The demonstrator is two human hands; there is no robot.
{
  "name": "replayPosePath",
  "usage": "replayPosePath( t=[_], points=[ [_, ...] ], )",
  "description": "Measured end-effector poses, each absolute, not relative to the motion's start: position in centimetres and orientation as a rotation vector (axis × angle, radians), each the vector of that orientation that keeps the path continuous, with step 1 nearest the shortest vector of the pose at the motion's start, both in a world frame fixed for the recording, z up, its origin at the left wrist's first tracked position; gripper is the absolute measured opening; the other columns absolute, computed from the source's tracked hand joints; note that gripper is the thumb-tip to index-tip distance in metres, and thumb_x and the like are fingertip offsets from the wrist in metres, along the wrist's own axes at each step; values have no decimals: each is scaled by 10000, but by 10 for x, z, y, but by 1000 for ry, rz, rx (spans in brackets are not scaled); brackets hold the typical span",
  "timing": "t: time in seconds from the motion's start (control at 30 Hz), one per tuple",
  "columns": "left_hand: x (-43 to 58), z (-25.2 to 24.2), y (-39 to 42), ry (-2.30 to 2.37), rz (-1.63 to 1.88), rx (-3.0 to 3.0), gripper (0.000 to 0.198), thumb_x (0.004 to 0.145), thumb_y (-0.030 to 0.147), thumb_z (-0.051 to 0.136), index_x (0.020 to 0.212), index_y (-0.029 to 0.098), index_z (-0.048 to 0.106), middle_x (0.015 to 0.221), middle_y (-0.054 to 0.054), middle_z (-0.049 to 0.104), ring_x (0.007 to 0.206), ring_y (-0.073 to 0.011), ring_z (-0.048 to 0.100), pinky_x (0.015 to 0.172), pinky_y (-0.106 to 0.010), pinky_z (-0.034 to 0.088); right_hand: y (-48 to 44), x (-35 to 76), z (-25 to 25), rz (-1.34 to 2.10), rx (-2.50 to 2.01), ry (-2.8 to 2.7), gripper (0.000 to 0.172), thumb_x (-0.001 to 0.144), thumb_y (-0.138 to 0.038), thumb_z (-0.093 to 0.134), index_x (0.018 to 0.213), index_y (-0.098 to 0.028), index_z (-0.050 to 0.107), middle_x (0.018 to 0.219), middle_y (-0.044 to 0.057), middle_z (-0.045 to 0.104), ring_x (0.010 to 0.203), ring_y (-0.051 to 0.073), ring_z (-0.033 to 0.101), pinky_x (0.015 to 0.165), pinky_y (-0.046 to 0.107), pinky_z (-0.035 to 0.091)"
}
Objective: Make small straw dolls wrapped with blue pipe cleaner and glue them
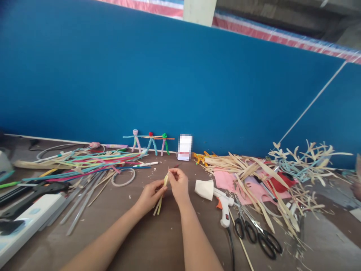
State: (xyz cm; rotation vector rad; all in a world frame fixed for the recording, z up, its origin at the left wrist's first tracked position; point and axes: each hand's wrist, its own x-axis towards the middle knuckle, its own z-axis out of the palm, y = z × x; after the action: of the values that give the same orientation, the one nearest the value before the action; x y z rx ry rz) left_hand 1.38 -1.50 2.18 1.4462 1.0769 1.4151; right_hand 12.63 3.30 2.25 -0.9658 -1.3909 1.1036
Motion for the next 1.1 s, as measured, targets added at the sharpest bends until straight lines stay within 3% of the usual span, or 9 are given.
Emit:
replayPosePath(
  t=[0.17,0.43,0.67,1.1],
  points=[
    [12,18,-15,1254,1493,1492,121,700,200,526,701,184,645,489,1,535,476,-141,463,520,-211,323,27,125,24,913,-972,-1569,159,759,-266,468,867,-165,527,726,33,555,648,136,515,612,254,428],
    [9,24,-18,1375,1561,1774,163,755,209,467,748,200,630,615,-27,534,589,-157,479,577,-229,335,15,122,31,411,-1020,-1788,232,733,-142,431,949,-176,509,801,38,501,595,120,439,615,252,404],
    [10,22,-19,1412,1515,1851,171,773,209,444,695,196,595,602,-19,493,555,-145,450,542,-224,302,12,126,37,162,-1026,-1950,273,811,-177,388,1013,-215,566,862,59,503,812,165,495,734,268,398],
    [14,18,-20,1461,1456,1959,230,818,231,378,666,172,541,594,-8,483,561,-133,446,533,-220,312,14,128,31,76,-936,-1896,250,820,-171,411,977,-201,603,845,64,548,826,163,503,764,291,413]
  ],
)
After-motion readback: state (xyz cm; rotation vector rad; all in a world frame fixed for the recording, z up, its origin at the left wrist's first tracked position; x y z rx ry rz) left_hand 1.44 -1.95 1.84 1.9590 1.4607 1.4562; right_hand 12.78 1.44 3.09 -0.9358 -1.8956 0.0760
